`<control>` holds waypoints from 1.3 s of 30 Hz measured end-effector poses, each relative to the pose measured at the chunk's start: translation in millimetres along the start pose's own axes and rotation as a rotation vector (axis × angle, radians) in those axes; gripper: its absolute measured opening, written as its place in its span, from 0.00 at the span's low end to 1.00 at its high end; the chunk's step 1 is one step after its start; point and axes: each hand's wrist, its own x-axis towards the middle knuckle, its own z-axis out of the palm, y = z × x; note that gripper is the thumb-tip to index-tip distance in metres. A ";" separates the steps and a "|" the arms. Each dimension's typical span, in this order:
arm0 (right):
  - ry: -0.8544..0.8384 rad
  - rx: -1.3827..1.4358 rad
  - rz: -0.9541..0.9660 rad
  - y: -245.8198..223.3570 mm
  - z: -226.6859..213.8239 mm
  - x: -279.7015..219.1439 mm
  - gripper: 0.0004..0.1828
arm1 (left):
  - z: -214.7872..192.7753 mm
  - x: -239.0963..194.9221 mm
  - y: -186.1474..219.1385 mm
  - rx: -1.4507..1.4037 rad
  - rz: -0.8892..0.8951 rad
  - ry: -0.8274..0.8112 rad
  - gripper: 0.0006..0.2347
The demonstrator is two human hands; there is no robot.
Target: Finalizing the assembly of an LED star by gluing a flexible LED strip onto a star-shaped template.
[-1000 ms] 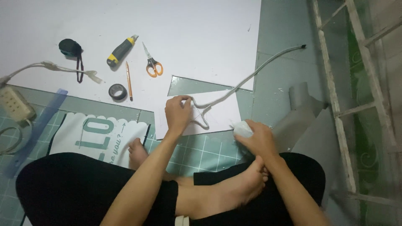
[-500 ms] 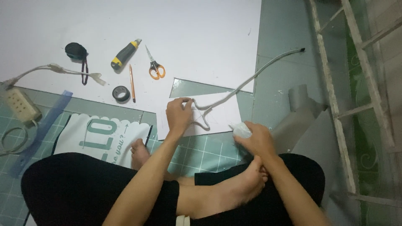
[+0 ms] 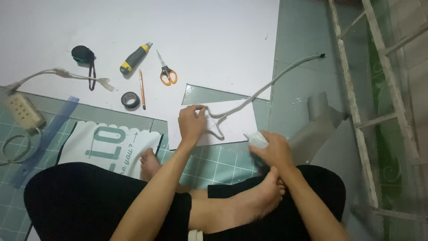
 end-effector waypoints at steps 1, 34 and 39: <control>-0.002 -0.014 0.006 -0.6 -0.3 -1.3 0.28 | 0.4 0.0 -0.8 0.005 0.005 0.000 0.07; 0.513 0.492 0.259 57.1 -12.1 64.8 0.41 | 22.6 -6.5 -15.0 0.177 0.426 -0.044 0.13; 0.572 0.521 0.249 61.3 -25.2 81.7 0.40 | 35.5 -4.2 -21.9 0.273 0.488 -0.086 0.12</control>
